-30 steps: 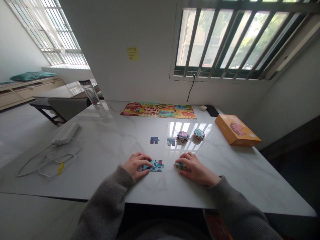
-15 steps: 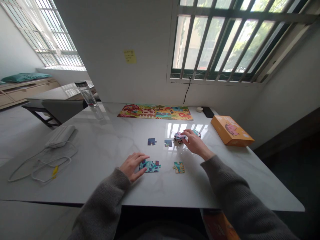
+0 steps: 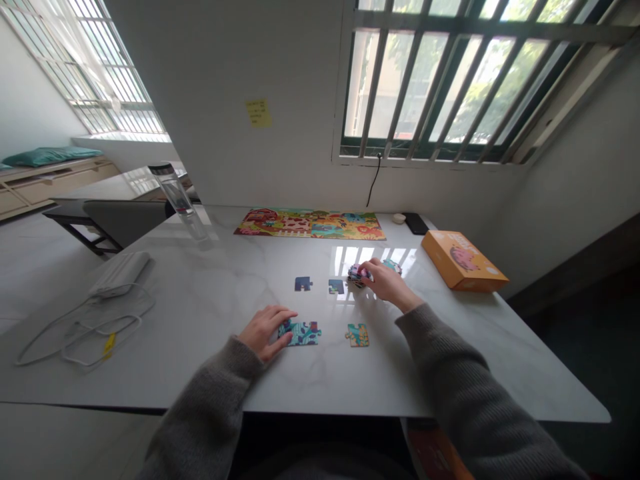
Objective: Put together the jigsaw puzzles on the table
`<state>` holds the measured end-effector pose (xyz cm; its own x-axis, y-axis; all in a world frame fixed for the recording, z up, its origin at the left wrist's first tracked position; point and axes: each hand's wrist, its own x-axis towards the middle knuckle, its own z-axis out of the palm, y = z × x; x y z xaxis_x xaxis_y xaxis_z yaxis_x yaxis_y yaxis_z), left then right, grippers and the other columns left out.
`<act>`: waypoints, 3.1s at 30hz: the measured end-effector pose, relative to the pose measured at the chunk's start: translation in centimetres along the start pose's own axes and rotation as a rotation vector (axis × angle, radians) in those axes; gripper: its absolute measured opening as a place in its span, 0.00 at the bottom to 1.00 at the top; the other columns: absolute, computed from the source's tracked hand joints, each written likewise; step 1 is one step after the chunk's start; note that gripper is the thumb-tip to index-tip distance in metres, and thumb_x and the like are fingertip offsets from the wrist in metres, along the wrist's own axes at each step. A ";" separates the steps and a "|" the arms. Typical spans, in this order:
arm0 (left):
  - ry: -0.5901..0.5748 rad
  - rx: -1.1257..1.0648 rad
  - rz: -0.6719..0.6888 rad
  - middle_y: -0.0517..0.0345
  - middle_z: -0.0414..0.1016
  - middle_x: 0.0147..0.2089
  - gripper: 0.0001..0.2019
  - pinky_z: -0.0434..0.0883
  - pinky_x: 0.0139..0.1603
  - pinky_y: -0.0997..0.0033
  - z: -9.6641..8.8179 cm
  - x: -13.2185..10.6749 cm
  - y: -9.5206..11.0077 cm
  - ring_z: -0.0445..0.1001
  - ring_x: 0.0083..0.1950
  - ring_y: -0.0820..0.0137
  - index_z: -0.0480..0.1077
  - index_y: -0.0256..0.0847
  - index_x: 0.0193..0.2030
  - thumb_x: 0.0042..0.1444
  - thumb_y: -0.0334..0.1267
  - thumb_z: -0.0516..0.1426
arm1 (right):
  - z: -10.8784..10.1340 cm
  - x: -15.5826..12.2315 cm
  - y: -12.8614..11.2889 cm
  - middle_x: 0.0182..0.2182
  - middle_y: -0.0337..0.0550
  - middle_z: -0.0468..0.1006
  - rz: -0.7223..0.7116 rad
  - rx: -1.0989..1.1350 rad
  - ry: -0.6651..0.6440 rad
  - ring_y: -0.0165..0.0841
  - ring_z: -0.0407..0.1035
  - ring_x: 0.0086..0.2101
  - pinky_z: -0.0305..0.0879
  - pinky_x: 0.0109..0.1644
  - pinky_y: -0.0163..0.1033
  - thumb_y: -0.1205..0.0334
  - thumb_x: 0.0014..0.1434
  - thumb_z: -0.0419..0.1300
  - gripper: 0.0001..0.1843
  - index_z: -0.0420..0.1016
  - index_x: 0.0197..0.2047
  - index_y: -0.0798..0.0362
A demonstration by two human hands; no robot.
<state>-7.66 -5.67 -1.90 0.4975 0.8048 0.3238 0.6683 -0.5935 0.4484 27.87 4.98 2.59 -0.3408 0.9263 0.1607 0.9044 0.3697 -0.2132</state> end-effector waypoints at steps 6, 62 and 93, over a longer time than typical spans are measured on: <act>0.010 0.006 0.002 0.49 0.74 0.53 0.18 0.69 0.58 0.57 0.1 0.0 -0.1 0.71 0.53 0.60 0.69 0.42 0.58 0.63 0.40 0.54 | -0.4 -0.1 -0.4 0.51 0.49 0.73 0.004 -0.069 0.031 0.39 0.73 0.44 0.61 0.40 0.37 0.58 0.66 0.59 0.16 0.71 0.56 0.50; 0.038 -0.756 -0.233 0.64 0.64 0.28 0.16 0.60 0.30 0.72 2.8 9.7 3.1 0.60 0.28 0.75 0.64 0.38 0.33 0.55 0.50 0.60 | 3.3 -3.0 -7.2 0.31 0.39 0.77 -0.098 1.334 -0.005 0.29 0.70 0.25 0.68 0.29 0.37 0.47 0.61 0.64 0.17 0.65 0.38 0.50; 0.124 -0.859 -0.334 0.66 0.64 0.25 0.19 0.63 0.27 0.74 3.0 9.6 1.6 0.64 0.25 0.76 0.64 0.39 0.33 0.52 0.53 0.63 | 1.9 -3.5 -0.4 0.24 0.37 0.72 -0.068 0.391 0.044 0.30 0.61 0.25 0.55 0.30 0.35 0.63 0.58 0.60 0.09 0.77 0.42 0.52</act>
<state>-0.21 1.11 -0.56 0.2570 0.9575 0.1312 0.1025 -0.1620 0.9814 28.20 1.72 0.26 -0.3778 0.8977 0.2267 0.7108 0.4381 -0.5503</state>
